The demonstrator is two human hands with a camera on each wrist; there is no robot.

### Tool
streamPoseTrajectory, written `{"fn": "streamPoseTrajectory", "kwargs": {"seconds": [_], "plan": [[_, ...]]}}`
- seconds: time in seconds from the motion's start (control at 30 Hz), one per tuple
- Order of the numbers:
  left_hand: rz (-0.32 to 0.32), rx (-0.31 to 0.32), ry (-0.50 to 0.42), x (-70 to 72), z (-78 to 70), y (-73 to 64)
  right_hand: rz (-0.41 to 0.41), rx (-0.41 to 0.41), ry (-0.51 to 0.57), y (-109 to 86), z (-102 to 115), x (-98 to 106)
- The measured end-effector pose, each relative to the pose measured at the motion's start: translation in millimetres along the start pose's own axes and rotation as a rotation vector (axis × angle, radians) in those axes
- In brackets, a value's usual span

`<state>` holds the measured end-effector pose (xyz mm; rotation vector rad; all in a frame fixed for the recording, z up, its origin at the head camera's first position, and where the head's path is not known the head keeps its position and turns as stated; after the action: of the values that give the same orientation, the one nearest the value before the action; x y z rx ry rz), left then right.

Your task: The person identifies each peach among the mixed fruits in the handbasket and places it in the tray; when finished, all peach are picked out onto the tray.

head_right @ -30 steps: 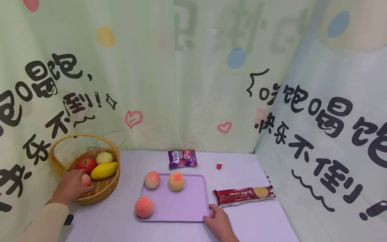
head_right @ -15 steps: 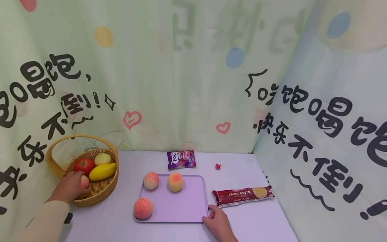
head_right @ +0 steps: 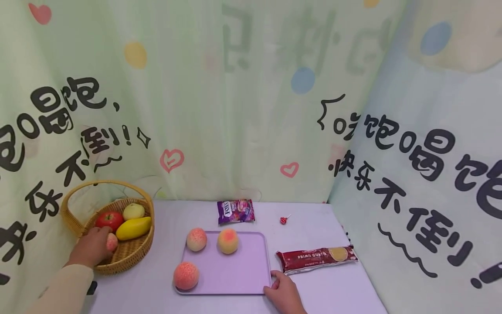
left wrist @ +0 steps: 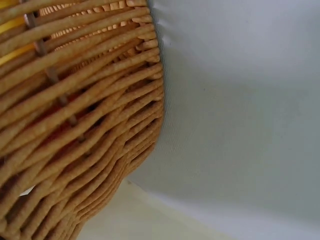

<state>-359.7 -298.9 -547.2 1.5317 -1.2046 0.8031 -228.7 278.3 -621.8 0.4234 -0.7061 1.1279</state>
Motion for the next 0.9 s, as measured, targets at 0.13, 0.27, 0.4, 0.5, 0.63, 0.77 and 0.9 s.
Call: {"fn": "streamPoseTrajectory", "kwargs": {"seconds": [0.13, 0.27, 0.4, 0.5, 0.63, 0.77, 0.9], "plan": [[-0.019, -0.001, -0.003, -2.1, -0.4, -0.1, -0.007, 0.001, 0.006, -0.2, 1.1, 0.8], [-0.009, 0.000, -0.008, -2.4, 1.2, 0.5, -0.010, 0.008, 0.001, -0.9, 3.0, 1.2], [0.015, 0.002, -0.030, -2.5, 4.6, 0.3, -0.011, 0.019, -0.006, -1.9, 3.3, 1.2], [0.023, 0.001, -0.061, -2.6, 7.7, -0.3, -0.013, 0.030, -0.003, -2.2, 3.7, 1.0], [0.014, 0.009, -0.120, -0.8, 10.6, -3.0, -0.018, 0.036, 0.001, -2.5, 4.0, 1.3], [0.018, 0.030, -0.169, 3.6, 10.3, -5.9, -0.017, 0.033, 0.003, -2.5, 4.3, 1.1], [0.032, 0.050, -0.189, 8.8, 7.1, -7.0, -0.017, 0.029, -0.001, -2.2, 4.4, 0.6]]}}
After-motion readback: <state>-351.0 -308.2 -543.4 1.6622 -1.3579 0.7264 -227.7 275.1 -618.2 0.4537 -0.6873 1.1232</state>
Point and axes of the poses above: each hand's wrist, its own y-axis towards the middle knuckle, its own x-axis out of the back of the hand, z = x × y, the point moved 2 cm from there along y, towards the middle knuckle, and after that the axes turned 15 degrees about -z, right-handed, at the moved point
